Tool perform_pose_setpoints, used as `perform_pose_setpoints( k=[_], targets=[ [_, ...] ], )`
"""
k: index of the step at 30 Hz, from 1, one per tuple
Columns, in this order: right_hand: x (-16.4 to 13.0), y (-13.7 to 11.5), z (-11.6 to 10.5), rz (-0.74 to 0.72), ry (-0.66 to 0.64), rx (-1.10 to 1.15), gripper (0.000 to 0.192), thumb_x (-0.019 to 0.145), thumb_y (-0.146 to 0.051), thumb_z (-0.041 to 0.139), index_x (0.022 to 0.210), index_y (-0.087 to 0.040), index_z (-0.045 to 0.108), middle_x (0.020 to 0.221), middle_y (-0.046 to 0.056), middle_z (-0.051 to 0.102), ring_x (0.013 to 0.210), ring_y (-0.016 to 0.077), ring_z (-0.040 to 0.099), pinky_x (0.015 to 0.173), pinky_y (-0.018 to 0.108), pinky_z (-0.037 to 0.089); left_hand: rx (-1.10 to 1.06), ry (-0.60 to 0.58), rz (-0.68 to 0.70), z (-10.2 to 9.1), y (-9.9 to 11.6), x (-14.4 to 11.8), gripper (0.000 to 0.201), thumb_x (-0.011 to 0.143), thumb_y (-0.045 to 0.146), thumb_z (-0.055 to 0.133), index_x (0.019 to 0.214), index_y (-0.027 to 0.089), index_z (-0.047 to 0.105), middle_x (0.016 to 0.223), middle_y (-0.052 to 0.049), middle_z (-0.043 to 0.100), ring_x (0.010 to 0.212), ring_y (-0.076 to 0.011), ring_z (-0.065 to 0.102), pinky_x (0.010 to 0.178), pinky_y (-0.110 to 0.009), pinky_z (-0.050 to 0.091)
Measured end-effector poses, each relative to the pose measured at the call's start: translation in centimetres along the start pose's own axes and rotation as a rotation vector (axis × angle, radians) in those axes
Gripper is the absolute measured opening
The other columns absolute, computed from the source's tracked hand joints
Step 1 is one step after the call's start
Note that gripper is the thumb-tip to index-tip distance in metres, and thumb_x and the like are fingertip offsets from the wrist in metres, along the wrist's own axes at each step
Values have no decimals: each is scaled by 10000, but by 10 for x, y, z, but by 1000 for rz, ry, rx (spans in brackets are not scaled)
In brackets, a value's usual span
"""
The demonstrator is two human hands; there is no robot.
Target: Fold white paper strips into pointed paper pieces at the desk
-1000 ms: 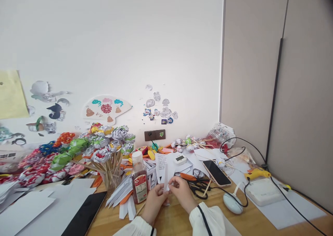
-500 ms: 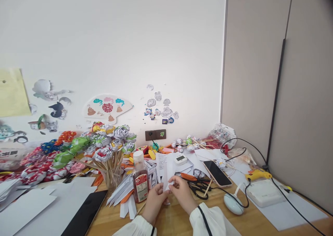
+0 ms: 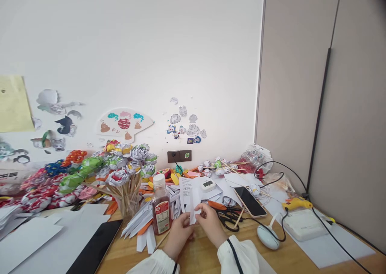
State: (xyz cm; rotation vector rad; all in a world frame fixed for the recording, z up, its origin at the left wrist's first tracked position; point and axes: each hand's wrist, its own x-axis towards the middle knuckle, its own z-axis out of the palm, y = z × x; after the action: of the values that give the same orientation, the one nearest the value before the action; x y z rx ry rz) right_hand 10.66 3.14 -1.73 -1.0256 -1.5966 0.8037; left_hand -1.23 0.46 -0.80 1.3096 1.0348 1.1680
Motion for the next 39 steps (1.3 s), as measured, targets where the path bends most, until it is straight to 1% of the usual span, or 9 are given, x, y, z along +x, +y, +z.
perform_pose_setpoints(
  k=[5, 10, 14, 17, 21, 23, 27, 30, 39],
  targets=[
    [1, 4, -2, 12, -16, -4, 179, 609, -113, 470, 757, -188, 536, 576, -42, 484, 536, 134, 522, 532, 232, 405, 20, -53, 6, -3, -1, 1, 362, 556, 226, 625, 882, 100, 530, 507, 45, 568, 387, -77, 502, 399, -193, 348],
    [3, 6, -6, -10, -76, -3, 213, 625, -103, 462, 803, -193, 538, 580, -45, 476, 530, 121, 505, 525, 217, 400, -13, -79, -33, -7, 0, 1, 441, 513, 355, 687, 846, 117, 521, 478, 75, 502, 398, -84, 502, 407, -200, 345],
    [4, 6, -9, -63, -101, -42, 229, 621, -96, 470, 812, -192, 550, 587, -46, 462, 562, 119, 485, 541, 211, 383, 15, -97, -50, -11, -1, 1, 421, 526, 387, 685, 809, 132, 508, 462, 86, 480, 383, -69, 478, 406, -197, 344],
    [5, 7, -10, -68, -109, -71, 237, 620, -98, 475, 822, -193, 555, 588, -47, 459, 561, 114, 466, 538, 206, 369, 10, -119, -57, -13, -2, 2, 405, 531, 383, 687, 792, 137, 499, 482, 83, 486, 387, -61, 476, 406, -189, 340],
    [4, 5, -10, -83, -119, -121, 246, 622, -98, 473, 832, -194, 559, 583, -47, 464, 562, 115, 458, 538, 205, 356, -38, -82, -31, -13, -4, 2, 490, 490, 361, 717, 859, 158, 467, 545, 74, 524, 407, -65, 489, 417, -194, 356],
    [3, 4, -10, -100, -119, -156, 250, 620, -91, 464, 824, -199, 561, 587, -45, 466, 569, 116, 455, 546, 205, 350, -19, -55, -9, -12, -3, 2, 517, 473, 356, 724, 877, 162, 466, 542, 71, 532, 418, -78, 503, 421, -201, 367],
    [-1, 1, -10, -128, -129, -225, 265, 618, -83, 453, 819, -216, 562, 605, -38, 469, 587, 124, 455, 563, 210, 343, 86, -52, -2, -12, 1, 0, 467, 515, 390, 685, 864, 138, 503, 459, 70, 518, 391, -102, 510, 402, -212, 369],
    [-2, 0, -9, -118, -146, -239, 268, 630, -93, 453, 836, -228, 558, 616, -35, 477, 588, 127, 456, 566, 212, 342, 100, -42, -15, -12, 5, -1, 460, 535, 411, 659, 862, 127, 508, 456, 56, 542, 381, -106, 512, 389, -209, 360],
    [-2, -5, -11, -87, -167, -186, 248, 637, -122, 498, 856, -222, 558, 638, -35, 486, 594, 122, 460, 572, 212, 354, 84, 13, -32, -13, 6, 1, 395, 492, 468, 656, 669, 142, 522, 404, 53, 540, 378, -107, 495, 417, -215, 360]
  ],
)
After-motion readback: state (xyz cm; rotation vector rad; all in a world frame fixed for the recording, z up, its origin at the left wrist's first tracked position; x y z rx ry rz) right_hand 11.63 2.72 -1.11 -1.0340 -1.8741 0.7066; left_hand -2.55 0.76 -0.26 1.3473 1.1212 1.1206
